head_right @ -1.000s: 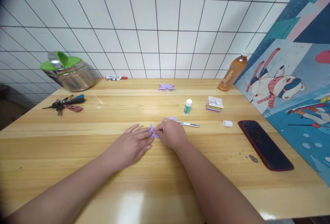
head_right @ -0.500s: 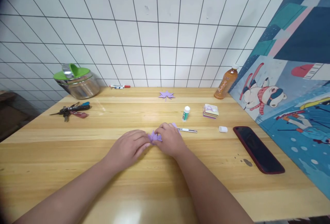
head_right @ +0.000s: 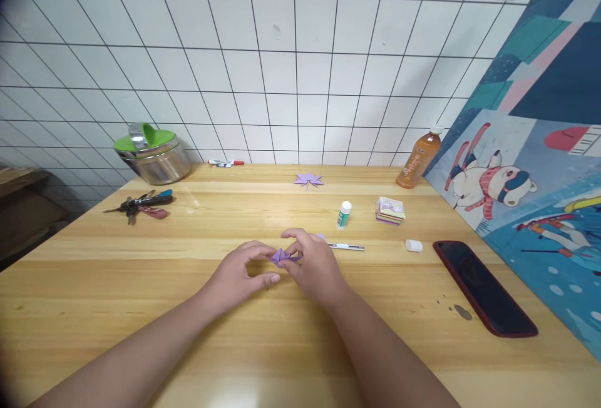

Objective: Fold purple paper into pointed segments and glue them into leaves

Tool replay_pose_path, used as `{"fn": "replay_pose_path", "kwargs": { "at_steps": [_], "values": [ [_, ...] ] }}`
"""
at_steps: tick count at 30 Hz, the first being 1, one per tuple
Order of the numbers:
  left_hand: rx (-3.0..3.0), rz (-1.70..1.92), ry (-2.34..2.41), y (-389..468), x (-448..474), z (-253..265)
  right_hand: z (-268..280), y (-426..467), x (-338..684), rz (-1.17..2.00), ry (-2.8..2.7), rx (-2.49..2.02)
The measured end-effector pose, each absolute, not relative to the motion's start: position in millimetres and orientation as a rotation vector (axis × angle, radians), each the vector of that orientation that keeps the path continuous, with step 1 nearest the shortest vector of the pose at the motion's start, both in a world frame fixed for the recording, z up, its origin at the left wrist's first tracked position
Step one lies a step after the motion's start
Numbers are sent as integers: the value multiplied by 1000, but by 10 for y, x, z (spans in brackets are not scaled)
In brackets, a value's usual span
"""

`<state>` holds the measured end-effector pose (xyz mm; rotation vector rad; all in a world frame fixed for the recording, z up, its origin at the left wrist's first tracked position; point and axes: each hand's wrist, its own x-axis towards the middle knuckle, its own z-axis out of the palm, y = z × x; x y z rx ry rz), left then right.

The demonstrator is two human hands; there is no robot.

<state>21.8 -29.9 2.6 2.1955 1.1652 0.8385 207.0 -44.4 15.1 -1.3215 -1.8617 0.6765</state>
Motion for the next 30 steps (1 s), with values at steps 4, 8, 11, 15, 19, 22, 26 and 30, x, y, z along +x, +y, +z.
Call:
{"fn": "replay_pose_path", "kwargs": {
  "at_steps": [4, 8, 11, 15, 19, 22, 26, 30],
  "values": [
    [2252, 868, 1147, -306, 258, 30, 214, -505, 2000, 526, -1916, -1293],
    [2227, 883, 1127, -305, 247, 31, 222, -518, 1980, 558, -1903, -1239],
    [2192, 887, 1150, -309, 225, 32, 186, -498, 1992, 636, -1850, -1252],
    [2248, 879, 1132, -313, 208, 38, 139, -477, 1993, 719, -1761, -1227],
    [2322, 860, 1107, -327, 215, 68, 138, -485, 1982, 738, -1728, -1238],
    [2320, 897, 1101, -332, 227, 96, 152, -492, 1984, 722, -1771, -1243],
    [2298, 967, 1048, -322, 227, 106, 182, -494, 1996, 743, -1798, -1188],
    [2353, 915, 1026, -306, 207, 104, 206, -493, 2006, 790, -1714, -1196]
  ]
}}
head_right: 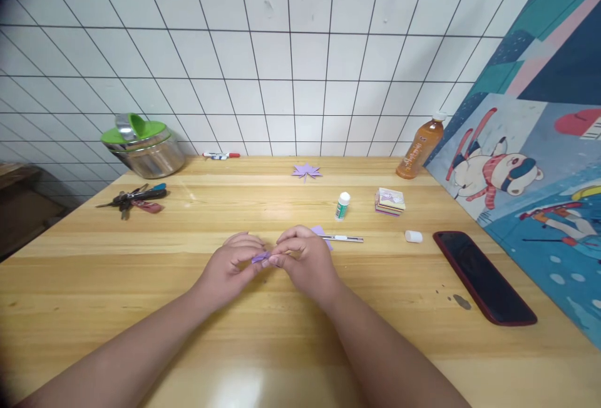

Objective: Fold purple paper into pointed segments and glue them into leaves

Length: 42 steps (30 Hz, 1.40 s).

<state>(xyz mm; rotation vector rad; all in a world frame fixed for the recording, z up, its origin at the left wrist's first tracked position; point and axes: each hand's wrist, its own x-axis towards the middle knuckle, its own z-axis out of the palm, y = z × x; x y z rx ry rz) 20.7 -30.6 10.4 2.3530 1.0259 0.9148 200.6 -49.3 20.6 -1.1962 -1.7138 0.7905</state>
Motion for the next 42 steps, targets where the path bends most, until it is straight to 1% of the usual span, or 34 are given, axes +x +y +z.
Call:
{"fn": "replay_pose_path", "kwargs": {
  "at_steps": [4, 8, 11, 16, 18, 20, 22, 27, 30, 33, 36, 38, 42],
  "values": [
    [2329, 840, 985, -288, 203, 88, 187, -473, 2005, 848, -1727, -1205],
    [2121, 832, 1052, -272, 210, 37, 140, -440, 2002, 839, -1642, -1244],
    [2011, 822, 1098, -267, 208, 18, 129, -430, 2010, 1015, -1533, -1215],
    [1845, 827, 1083, -258, 192, 24, 132, -426, 2012, 1402, -1345, -1127],
    [1832, 836, 1091, -254, 189, 17, 108, -410, 2003, 1478, -1286, -1144],
    [1845, 836, 1122, -255, 191, 6, 70, -387, 2002, 1470, -1252, -1154],
    [1851, 832, 1131, -262, 199, 1, 26, -367, 2012, 1414, -1276, -1181],
    [1868, 883, 1186, -297, 227, 30, -58, -372, 2023, 1136, -1563, -1264],
    [1824, 845, 1189, -284, 231, 20, -46, -396, 2005, 1076, -1674, -1254],
    [1708, 850, 1169, -205, 195, -45, 25, -391, 2067, 870, -1769, -1306],
    [1661, 974, 1250, -67, 112, -126, 125, -351, 2261, 546, -1834, -1492],
    [1640, 1038, 1380, 33, 52, -167, 187, -322, 2416, 411, -1858, -1667],
    [1619, 1094, 1495, 186, -28, -212, 243, -302, 2587, 374, -1998, -1909]
  ]
}}
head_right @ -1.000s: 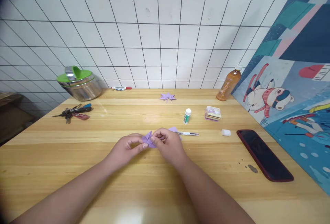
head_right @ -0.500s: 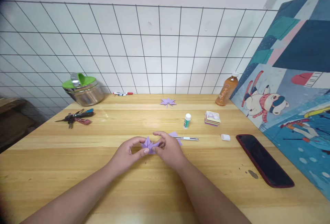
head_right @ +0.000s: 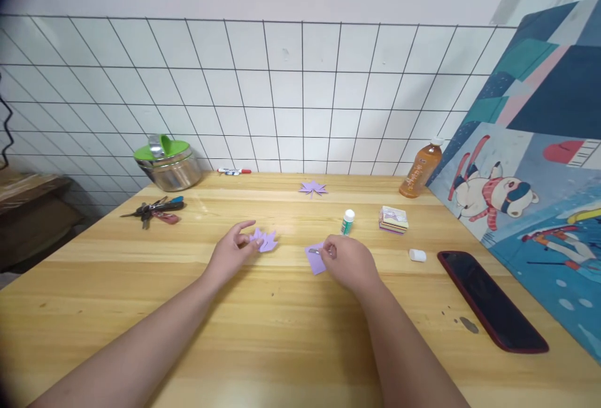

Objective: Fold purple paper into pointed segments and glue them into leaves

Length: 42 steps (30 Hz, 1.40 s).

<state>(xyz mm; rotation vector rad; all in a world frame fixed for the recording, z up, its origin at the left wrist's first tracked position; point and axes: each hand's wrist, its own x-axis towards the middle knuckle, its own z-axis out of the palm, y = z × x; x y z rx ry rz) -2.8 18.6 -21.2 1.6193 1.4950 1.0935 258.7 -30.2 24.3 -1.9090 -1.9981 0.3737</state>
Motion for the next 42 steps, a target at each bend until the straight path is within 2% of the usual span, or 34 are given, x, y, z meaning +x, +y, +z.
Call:
{"fn": "replay_pose_path", "kwargs": {
  "at_steps": [6, 11, 17, 22, 32, 42],
  "values": [
    [1998, 1253, 1856, 183, -104, -140, 176, -359, 2494, 364, -2261, -1845],
    [2354, 864, 1671, 63, -130, -53, 133, -361, 2473, 271, -2331, -1839],
    [2586, 614, 1497, 53, -104, -126, 133, -350, 2488, 155, -2407, -1851],
    [2627, 474, 1552, 22, -74, -132, 127, -328, 2474, 95, -2420, -1874],
    [2582, 573, 1609, -35, -52, -48, 119, -274, 2516, 59, -2255, -1956],
    [2542, 249, 1474, -280, 88, -153, 143, -322, 2441, 200, -2257, -1951]
  ]
}}
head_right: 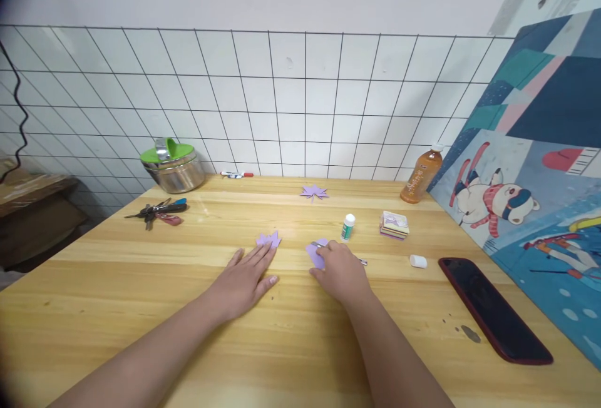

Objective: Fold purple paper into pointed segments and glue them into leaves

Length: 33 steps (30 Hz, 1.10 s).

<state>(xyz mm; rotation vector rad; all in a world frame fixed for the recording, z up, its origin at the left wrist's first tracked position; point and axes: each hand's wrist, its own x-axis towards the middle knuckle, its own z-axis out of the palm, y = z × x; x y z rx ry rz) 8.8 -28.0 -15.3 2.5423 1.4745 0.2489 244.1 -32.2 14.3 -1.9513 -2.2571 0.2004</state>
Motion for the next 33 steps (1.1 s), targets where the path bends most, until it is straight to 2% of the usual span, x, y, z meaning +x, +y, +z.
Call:
{"fn": "replay_pose_path", "kwargs": {
  "at_steps": [10, 25, 33],
  "values": [
    [2552, 238, 1454, -234, 67, -157, 124, -293, 2430, 93, -2331, -2045],
    [2615, 497, 1398, -241, 95, -89, 70, -273, 2502, 341, -2143, -2018],
    [2634, 446, 1287, -249, 94, -80, 40, -241, 2553, 388, -2097, -1984]
  ]
}}
